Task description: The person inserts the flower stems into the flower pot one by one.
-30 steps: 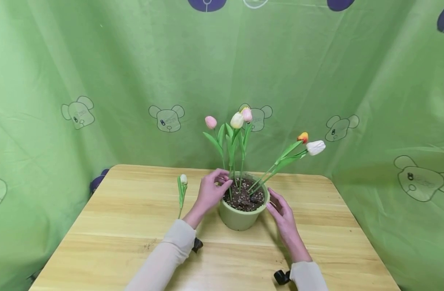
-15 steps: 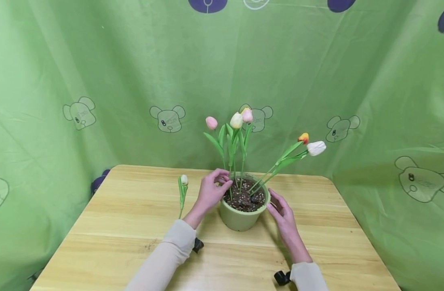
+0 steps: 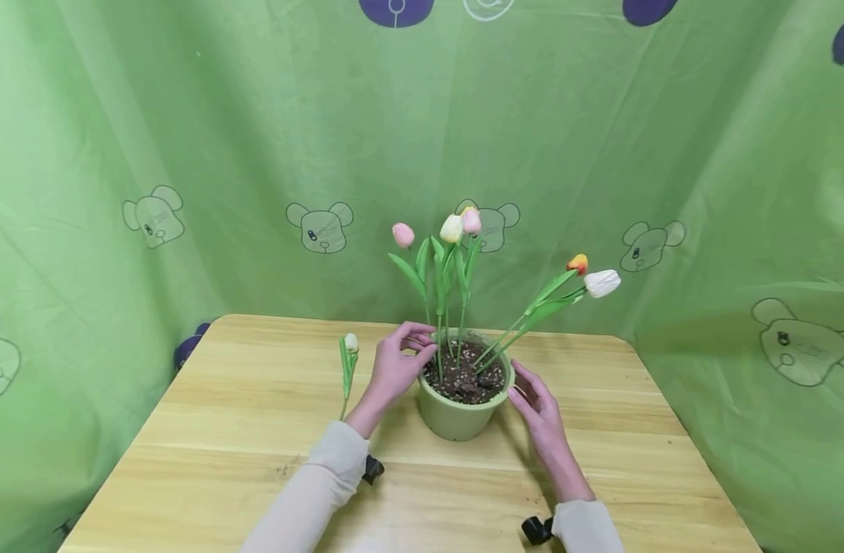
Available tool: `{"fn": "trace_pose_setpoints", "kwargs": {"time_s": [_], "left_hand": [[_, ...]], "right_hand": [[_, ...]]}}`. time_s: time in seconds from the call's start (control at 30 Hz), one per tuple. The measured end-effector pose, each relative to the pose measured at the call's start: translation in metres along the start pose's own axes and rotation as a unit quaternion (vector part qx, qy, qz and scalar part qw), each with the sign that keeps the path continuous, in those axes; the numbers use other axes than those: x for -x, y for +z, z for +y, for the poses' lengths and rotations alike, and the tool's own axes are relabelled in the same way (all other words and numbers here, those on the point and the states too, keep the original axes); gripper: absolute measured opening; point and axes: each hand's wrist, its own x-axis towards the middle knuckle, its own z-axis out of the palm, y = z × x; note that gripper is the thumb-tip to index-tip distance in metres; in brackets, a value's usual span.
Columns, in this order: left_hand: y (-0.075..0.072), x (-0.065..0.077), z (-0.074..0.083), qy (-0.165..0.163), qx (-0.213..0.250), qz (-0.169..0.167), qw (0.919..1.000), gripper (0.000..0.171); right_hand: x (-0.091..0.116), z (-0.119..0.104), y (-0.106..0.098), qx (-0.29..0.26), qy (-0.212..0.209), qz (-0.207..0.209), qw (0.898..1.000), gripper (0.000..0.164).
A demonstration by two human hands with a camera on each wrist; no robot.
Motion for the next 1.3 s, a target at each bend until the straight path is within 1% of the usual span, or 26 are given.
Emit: {"fn": "trace_pose_setpoints", "kwargs": {"time_s": [0.23,0.37,0.47,0.63,0.77,0.87,1.03,1.17,1.3], "left_hand": [[-0.011,0.004,0.002,0.003,0.008,0.012,0.9999,0.032],[-0.022,0.006,0.001,-0.003,0.02,0.02,0.9996,0.032],[-0.034,0.01,0.0,-0.003,0.031,0.025,0.9992,0.031],[-0.058,0.016,-0.01,-0.014,0.031,0.049,0.9982,0.031],[-0.078,0.026,-0.02,-0.045,0.031,0.061,0.9967,0.033],[-0.092,0.033,-0.029,-0.07,0.026,0.06,0.9954,0.036],[-0.11,0.046,-0.045,-0.113,-0.023,0.058,0.9917,0.036],[-0.12,0.058,-0.056,-0.152,-0.051,0.051,0.9858,0.038],[-0.124,0.071,-0.067,-0.203,-0.054,0.036,0.9771,0.04]], "right_hand": [[0.002,0.0,-0.001,-0.001,-0.005,0.002,1.0,0.053],[0.001,0.001,-0.003,0.003,-0.008,0.001,1.0,0.053],[0.001,0.001,-0.003,0.007,-0.006,0.002,1.0,0.053],[0.001,-0.001,-0.003,0.011,-0.002,0.001,1.0,0.053],[0.0,-0.002,-0.003,0.01,0.001,-0.001,1.0,0.054],[0.0,-0.003,-0.003,0.007,0.005,0.001,1.0,0.054],[0.0,-0.004,-0.001,0.01,0.01,0.0,1.0,0.054],[-0.001,-0.003,0.0,0.008,0.009,-0.001,1.0,0.054],[0.0,-0.003,-0.001,0.011,0.011,-0.001,1.0,0.054]]}}
